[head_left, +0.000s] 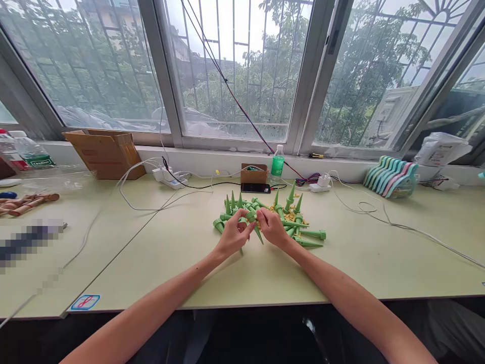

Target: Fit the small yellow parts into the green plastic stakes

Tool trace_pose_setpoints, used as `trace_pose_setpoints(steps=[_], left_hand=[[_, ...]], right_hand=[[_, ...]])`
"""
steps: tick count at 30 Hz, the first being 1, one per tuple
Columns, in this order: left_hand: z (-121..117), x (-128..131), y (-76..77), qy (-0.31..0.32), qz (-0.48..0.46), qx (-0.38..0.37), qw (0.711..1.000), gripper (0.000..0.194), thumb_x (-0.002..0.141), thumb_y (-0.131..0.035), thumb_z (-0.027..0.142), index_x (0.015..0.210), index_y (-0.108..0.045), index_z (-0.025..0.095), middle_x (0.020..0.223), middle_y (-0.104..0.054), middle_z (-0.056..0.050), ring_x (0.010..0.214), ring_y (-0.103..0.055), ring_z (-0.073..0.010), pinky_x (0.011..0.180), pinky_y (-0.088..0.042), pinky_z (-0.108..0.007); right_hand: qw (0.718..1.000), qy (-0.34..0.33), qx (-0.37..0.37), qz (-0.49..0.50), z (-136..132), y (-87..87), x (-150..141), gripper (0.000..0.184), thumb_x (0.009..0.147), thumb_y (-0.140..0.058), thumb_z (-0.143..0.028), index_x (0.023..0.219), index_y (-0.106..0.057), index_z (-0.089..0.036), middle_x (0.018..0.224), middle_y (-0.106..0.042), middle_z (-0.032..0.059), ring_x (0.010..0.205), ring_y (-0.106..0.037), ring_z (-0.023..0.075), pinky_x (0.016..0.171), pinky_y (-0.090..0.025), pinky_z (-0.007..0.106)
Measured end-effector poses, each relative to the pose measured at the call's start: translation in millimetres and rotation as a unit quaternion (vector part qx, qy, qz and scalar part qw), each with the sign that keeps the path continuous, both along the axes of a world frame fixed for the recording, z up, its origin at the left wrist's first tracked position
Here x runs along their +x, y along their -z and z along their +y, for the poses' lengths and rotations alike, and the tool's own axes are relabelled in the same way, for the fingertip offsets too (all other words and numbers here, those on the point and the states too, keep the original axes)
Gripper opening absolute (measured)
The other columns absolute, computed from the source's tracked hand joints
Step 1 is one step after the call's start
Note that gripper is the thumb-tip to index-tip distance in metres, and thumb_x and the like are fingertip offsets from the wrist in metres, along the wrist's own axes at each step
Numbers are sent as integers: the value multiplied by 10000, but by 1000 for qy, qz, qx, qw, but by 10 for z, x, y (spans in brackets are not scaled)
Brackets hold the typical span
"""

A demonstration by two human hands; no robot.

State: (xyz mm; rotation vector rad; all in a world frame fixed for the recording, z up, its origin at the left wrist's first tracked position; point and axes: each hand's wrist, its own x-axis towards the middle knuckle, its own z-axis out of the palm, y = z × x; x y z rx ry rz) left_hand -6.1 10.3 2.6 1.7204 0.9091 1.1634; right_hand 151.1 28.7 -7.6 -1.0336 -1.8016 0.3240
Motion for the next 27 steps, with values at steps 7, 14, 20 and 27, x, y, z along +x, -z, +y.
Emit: trace_pose_setpoints(steps=[7,14,20,27], left_hand=[[-19,10,-32,-23,13,7,1000,298,743,-679,342,929,-484,214,471,-437,90,392,-454,-92,392,-346,-186],[-28,30,-41,-34,12,30,999,263,741,-671,340,892,-500,209,525,-448,73,429,-479,-99,408,-368,-198],[-27,28,-29,-31,15,46,998,240,762,-653,352,890,-515,203,667,-504,33,464,-477,-81,417,-386,-198],[-40,37,-25,-40,27,103,994,171,799,-607,341,876,-550,198,927,-519,-25,503,-481,-53,432,-414,-199]], right_hand=[[1000,6,3,-8,-2,-8,-10,404,978,-307,-424,631,-280,-218,511,-318,-50,466,-280,109,481,-232,267],[1000,14,18,-12,3,-3,-14,401,970,-315,-394,613,-278,-215,506,-304,-52,464,-269,105,485,-229,265],[1000,17,20,-18,-6,-16,-17,400,961,-316,-376,598,-286,-211,498,-297,-52,464,-271,102,488,-230,263],[999,18,26,-20,-16,-42,-10,392,951,-317,-346,588,-254,-211,492,-284,-49,462,-258,102,486,-229,265]])
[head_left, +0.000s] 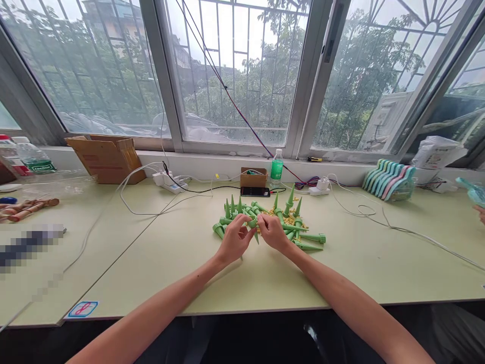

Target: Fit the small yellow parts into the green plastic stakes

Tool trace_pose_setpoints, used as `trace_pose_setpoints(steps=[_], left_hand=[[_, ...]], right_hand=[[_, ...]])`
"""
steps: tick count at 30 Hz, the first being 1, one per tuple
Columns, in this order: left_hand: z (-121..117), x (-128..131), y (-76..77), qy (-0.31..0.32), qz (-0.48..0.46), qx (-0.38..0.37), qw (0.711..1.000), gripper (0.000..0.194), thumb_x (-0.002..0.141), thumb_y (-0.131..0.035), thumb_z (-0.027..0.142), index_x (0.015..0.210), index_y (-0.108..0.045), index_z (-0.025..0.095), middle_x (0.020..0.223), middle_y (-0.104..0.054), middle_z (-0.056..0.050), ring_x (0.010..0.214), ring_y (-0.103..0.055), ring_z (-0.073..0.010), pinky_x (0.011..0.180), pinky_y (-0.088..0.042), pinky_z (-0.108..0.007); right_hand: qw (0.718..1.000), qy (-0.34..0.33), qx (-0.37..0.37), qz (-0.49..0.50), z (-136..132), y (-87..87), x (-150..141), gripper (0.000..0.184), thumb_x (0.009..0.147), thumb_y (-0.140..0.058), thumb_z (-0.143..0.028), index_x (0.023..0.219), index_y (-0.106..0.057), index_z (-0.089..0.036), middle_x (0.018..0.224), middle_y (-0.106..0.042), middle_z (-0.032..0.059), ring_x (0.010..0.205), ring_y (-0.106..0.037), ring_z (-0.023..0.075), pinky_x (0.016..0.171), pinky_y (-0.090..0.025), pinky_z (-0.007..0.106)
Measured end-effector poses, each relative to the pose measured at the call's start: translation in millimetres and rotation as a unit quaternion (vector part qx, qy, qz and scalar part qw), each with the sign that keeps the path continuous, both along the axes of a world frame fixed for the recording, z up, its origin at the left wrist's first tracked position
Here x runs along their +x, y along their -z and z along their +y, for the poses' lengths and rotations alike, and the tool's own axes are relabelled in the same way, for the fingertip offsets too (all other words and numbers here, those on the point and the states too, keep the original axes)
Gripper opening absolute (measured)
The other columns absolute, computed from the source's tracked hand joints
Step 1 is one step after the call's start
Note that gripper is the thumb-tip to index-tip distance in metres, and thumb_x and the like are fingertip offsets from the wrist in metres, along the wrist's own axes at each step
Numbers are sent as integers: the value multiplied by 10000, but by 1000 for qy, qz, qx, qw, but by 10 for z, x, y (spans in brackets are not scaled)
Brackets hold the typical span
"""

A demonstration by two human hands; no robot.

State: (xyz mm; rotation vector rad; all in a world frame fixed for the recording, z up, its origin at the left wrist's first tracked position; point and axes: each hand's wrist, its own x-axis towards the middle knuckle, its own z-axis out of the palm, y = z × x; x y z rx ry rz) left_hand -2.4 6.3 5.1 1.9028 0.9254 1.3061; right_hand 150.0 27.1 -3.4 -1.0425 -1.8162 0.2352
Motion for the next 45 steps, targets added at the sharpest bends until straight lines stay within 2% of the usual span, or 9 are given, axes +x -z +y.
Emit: trace_pose_setpoints(steps=[5,10,14,18,21,27,34,42,45], left_hand=[[-15,10,-32,-4,-15,-38,999,238,791,-620,363,949,-538,206,870,-556,-15,457,-474,-47,418,-419,-189],[1,15,-23,-11,-33,-59,998,340,801,-604,380,1067,-446,237,1031,-510,-38,477,-546,-48,341,-402,-163],[36,13,8,-19,-52,-79,995,429,785,-628,415,1112,-407,246,1010,-483,-29,491,-568,-61,315,-412,-168],[63,17,17,-16,-76,-90,993,379,806,-599,466,1044,-437,219,933,-497,-12,498,-563,-68,323,-423,-175],[70,17,0,2,-109,-123,986,352,840,-530,521,900,-483,178,853,-520,-13,487,-545,-75,338,-422,-188],[72,-11,-28,80,-166,-252,950,543,846,-426,621,637,-523,130,608,-522,-33,462,-519,-115,376,-418,-226],[89,-17,-10,124,-173,-313,925,594,840,-404,651,636,-548,111,628,-548,-51,444,-513,-122,382,-403,-250],[78,-23,-8,129,-160,-287,936,499,832,-479,596,700,-539,118,703,-596,-63,442,-518,-105,382,-403,-241],[74,-25,-1,125,-149,-276,941,500,836,-471,607,718,-528,124,648,-578,-48,442,-522,-112,383,-405,-238]], right_hand=[[1000,0,-5,9,-2,9,-9,404,958,-310,-369,589,-271,-211,492,-281,-50,460,-262,102,480,-231,261],[1000,-3,-10,23,-24,2,-32,399,967,-327,-385,609,-291,-213,490,-290,-55,454,-266,102,477,-237,254],[999,-13,-15,43,-39,0,-34,381,971,-346,-389,634,-298,-217,500,-318,-56,455,-288,104,474,-245,248],[998,-14,-17,66,-28,19,-24,360,975,-352,-394,663,-337,-216,528,-363,-51,464,-314,105,480,-265,242],[996,-13,-21,82,-17,35,-21,351,982,-339,-396,684,-368,-214,538,-395,-47,470,-342,106,487,-283,238],[997,-31,-11,64,-43,14,-34,374,984,-330,-398,670,-388,-204,570,-437,-34,500,-377,100,511,-305,231],[995,-82,-7,52,-34,37,-21,373,990,-324,-364,663,-392,-198,584,-459,-29,525,-403,96,548,-328,227],[994,-83,-27,65,4,98,-22,375,986,-318,-402,668,-364,-208,551,-440,-38,491,-383,98,511,-310,231],[993,-89,-35,73,2,90,-28,374,986,-313,-410,673,-360,-210,546,-446,-38,487,-393,98,507,-316,229]])
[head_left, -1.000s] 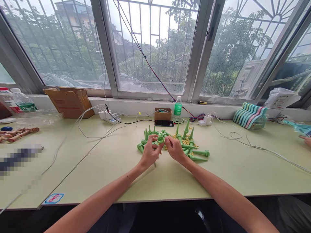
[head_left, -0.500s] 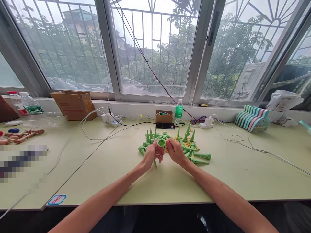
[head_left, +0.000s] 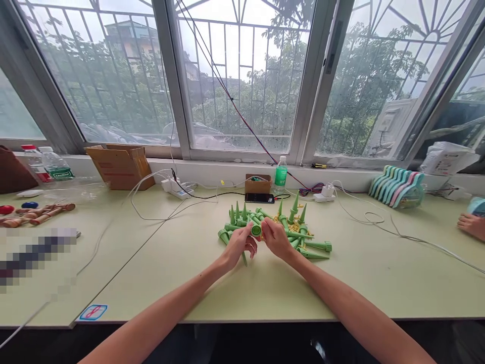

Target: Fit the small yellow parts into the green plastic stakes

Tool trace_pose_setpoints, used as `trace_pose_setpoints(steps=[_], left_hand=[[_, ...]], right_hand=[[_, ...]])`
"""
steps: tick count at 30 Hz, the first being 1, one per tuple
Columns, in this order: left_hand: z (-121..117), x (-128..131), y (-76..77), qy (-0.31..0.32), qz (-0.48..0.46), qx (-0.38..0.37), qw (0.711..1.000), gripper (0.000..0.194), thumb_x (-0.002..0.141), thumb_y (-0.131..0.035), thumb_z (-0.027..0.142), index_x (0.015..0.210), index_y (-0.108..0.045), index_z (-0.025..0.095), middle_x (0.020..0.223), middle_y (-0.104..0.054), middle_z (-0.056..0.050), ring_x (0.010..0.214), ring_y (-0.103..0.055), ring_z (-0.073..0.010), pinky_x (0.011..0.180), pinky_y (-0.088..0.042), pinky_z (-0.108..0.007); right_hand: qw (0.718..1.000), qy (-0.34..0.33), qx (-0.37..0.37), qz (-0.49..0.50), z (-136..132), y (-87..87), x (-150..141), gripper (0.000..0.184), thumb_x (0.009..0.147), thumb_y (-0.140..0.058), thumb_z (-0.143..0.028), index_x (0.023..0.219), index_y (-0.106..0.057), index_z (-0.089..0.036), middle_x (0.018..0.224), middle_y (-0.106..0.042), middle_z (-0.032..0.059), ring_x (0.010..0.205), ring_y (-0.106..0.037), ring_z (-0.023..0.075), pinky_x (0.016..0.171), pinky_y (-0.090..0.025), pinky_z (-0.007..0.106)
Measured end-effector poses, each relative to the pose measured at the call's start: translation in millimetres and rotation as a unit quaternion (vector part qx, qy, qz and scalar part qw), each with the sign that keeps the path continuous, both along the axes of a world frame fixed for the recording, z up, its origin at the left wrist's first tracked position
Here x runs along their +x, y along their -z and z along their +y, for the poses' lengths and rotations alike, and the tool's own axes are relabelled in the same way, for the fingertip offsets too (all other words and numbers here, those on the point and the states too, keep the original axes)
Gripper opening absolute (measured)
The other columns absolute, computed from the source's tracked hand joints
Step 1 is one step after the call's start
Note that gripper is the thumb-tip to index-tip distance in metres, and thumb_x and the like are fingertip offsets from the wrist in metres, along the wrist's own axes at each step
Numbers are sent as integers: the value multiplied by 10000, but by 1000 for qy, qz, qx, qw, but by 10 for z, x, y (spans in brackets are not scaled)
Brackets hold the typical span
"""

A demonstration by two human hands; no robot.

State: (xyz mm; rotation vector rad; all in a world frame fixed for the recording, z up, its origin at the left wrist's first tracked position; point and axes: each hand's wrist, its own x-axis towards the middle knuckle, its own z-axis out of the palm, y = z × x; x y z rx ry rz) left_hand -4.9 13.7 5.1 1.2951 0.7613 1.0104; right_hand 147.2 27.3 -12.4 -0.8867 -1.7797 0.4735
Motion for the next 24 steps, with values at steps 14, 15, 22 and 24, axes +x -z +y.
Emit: trace_pose_setpoints(steps=[14,15,22,24], left_hand=[[-34,-18,-4,-27,86,115,989,325,830,-572,489,821,-468,182,557,-487,49,441,-519,-97,375,-405,-189],[-39,-17,-10,-28,89,118,989,321,828,-575,486,829,-470,183,564,-488,50,441,-521,-95,373,-405,-189],[-16,-24,31,-25,100,142,985,307,810,-612,444,890,-467,186,543,-491,63,393,-480,-83,369,-393,-189],[0,-26,64,-37,115,157,980,292,833,-575,446,915,-478,183,520,-471,65,379,-453,-81,362,-385,-187]], right_hand=[[999,38,-13,-16,24,-8,12,377,965,-335,-401,638,-334,-215,483,-344,-56,434,-332,97,465,-264,243],[999,41,-11,-19,25,-12,12,378,965,-336,-399,634,-334,-214,488,-344,-55,437,-333,96,467,-263,243],[998,48,-6,-35,21,-17,18,382,962,-332,-379,619,-320,-209,509,-318,-55,449,-307,92,475,-242,248],[998,52,-3,-38,24,-15,21,384,959,-333,-376,615,-313,-208,509,-302,-56,452,-293,91,477,-236,250]])
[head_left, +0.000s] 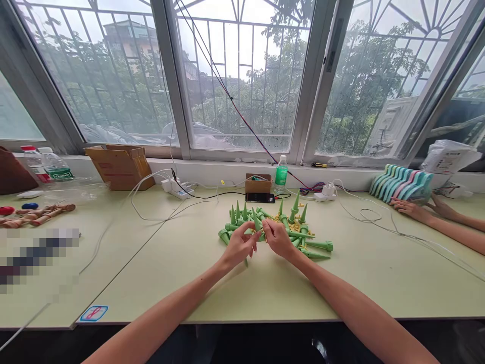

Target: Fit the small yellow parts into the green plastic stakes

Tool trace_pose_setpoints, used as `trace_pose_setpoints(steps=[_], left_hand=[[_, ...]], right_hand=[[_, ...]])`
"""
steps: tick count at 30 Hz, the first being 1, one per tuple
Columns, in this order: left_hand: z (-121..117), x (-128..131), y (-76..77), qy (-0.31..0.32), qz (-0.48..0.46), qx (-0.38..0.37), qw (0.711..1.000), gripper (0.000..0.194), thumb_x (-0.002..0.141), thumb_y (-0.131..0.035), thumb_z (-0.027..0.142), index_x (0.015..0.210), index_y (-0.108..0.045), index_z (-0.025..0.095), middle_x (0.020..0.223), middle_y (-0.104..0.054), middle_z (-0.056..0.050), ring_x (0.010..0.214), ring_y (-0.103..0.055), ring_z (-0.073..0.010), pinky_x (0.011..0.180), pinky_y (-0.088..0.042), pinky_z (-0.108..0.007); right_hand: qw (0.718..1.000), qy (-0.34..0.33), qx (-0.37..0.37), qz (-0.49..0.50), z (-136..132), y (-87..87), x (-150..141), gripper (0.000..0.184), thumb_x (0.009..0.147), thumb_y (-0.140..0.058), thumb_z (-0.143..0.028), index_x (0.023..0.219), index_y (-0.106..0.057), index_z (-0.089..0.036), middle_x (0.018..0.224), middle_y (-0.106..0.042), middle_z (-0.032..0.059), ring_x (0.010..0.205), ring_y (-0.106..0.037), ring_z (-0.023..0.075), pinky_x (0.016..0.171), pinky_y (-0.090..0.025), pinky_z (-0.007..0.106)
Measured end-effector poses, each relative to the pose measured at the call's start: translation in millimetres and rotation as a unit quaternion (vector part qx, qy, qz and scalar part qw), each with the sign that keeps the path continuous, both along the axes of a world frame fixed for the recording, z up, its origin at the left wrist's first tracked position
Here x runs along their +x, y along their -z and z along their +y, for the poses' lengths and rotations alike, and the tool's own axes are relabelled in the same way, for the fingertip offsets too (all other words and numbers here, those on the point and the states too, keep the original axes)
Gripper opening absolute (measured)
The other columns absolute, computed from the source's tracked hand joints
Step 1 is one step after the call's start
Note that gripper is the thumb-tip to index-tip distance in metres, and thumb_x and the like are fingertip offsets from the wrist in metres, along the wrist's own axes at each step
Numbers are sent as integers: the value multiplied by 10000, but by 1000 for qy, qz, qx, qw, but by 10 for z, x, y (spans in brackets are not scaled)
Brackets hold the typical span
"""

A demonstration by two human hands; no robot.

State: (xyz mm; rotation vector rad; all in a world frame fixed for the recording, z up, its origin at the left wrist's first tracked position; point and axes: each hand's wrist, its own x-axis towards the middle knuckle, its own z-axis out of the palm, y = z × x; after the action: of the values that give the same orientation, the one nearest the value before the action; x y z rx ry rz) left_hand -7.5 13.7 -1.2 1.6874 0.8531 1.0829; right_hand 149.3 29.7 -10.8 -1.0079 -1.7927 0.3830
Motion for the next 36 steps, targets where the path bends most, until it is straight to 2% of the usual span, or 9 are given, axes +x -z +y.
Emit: trace_pose_setpoints(steps=[1,3,6,14,21,25,28,32,36], left_hand=[[5,0,13,-13,6,9,1000,289,840,-562,446,929,-491,181,540,-473,57,392,-457,-83,359,-388,-188],[6,3,26,-34,15,42,998,280,838,-560,438,931,-533,175,715,-540,2,449,-491,-76,355,-391,-183],[-14,7,13,-52,34,96,993,255,829,-573,412,932,-605,181,957,-529,-51,512,-496,-58,367,-400,-176],[-49,11,-38,-79,43,112,990,256,811,-595,400,974,-667,218,971,-511,-63,558,-470,-80,399,-420,-188],[-63,23,-50,-90,57,120,987,287,832,-569,397,1051,-640,227,1008,-514,-73,559,-488,-80,412,-428,-194],[-76,50,-49,-112,31,90,989,401,838,-554,435,1186,-512,239,1041,-531,-65,497,-491,-49,391,-425,-184],[-63,66,-53,-118,-1,53,992,402,844,-525,489,1138,-465,222,975,-543,-42,440,-500,-44,349,-417,-187],[-45,66,-84,-58,-54,-22,997,402,857,-481,543,1062,-446,199,770,-553,4,425,-534,-88,342,-433,-212],[-51,55,-119,-5,-92,-95,991,429,830,-516,573,983,-462,176,657,-538,25,415,-540,-104,350,-428,-217]], right_hand=[[1000,2,2,-2,2,0,1,383,958,-335,-374,614,-314,-207,509,-302,-56,455,-291,91,480,-235,251],[1000,6,5,-5,6,-3,3,385,954,-337,-371,607,-319,-204,508,-312,-52,461,-293,92,486,-238,252],[1000,9,4,-3,7,-12,1,396,947,-336,-369,589,-304,-203,498,-312,-48,465,-291,93,488,-244,252],[1000,13,2,12,-1,-24,-25,424,953,-322,-409,583,-285,-207,502,-287,-49,464,-276,95,479,-241,255],[999,30,3,22,-37,-41,-28,428,968,-314,-448,616,-331,-205,531,-320,-45,491,-294,103,483,-241,251],[998,42,-2,43,-44,-38,-21,412,972,-321,-453,642,-337,-208,526,-327,-53,475,-289,99,476,-243,246],[997,42,-9,57,-44,-33,-15,397,976,-322,-454,662,-341,-212,515,-351,-55,470,-307,100,478,-258,241],[999,22,1,42,-58,-39,-16,401,974,-338,-451,655,-343,-209,536,-376,-49,489,-320,99,491,-273,238],[1000,-7,-2,22,-64,-37,-20,396,978,-333,-438,661,-366,-204,556,-392,-45,501,-340,99,506,-281,238]])
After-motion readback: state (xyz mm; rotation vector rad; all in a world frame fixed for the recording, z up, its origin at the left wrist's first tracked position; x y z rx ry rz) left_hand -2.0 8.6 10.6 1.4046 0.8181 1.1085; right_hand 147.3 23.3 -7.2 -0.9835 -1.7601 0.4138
